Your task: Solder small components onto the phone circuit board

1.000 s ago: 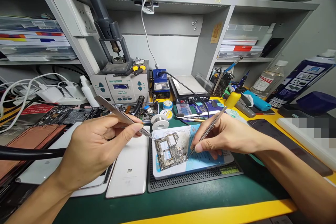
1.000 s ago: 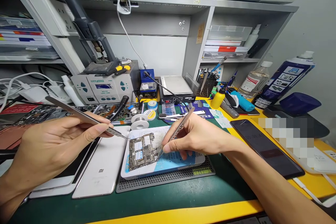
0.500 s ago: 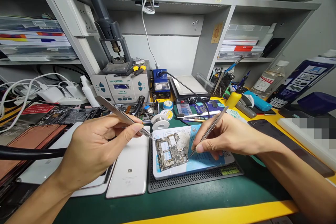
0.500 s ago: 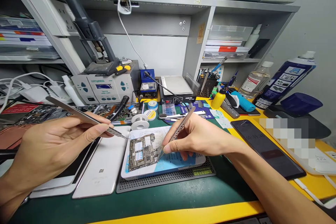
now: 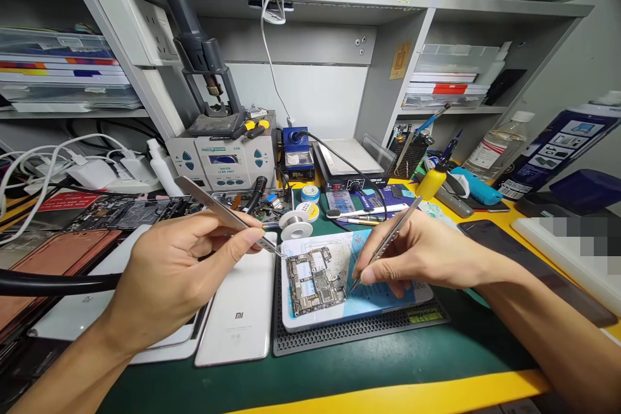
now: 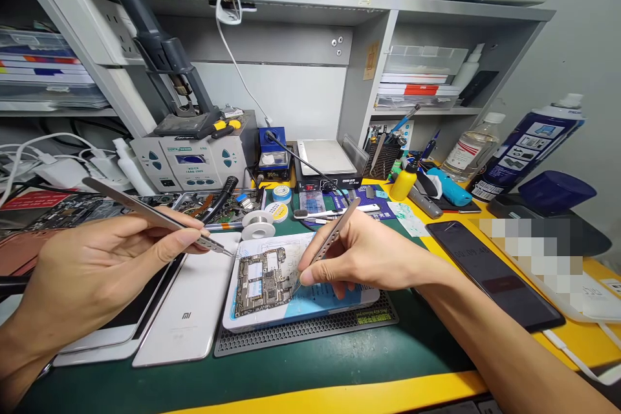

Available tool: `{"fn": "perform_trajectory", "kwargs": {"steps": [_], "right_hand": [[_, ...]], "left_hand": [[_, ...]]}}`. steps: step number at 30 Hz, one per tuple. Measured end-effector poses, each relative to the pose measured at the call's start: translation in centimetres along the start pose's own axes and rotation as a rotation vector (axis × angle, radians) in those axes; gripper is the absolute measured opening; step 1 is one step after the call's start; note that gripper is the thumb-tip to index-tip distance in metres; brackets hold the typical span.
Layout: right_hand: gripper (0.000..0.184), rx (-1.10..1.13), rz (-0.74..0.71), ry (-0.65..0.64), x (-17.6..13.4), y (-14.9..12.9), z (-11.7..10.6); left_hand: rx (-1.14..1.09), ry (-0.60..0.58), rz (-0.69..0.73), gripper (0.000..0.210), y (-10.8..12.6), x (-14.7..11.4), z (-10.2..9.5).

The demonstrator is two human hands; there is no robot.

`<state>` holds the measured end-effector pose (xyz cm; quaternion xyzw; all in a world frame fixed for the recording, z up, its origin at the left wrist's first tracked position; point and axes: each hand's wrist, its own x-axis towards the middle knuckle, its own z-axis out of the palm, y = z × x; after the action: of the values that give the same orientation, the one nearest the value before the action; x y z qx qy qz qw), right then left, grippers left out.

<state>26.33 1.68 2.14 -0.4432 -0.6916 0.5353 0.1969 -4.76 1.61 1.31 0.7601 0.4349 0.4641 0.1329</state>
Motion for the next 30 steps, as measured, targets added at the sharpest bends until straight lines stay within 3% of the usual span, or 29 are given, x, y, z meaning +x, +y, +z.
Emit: {"fn": "perform_trajectory", "kwargs": {"steps": [30], "right_hand": [[0.025,0.010,0.025,0.012,-0.06,-0.45,0.29]], "left_hand": [[-0.012,0.010,-0.015,0.010,-0.07,-0.24,-0.03]]}}
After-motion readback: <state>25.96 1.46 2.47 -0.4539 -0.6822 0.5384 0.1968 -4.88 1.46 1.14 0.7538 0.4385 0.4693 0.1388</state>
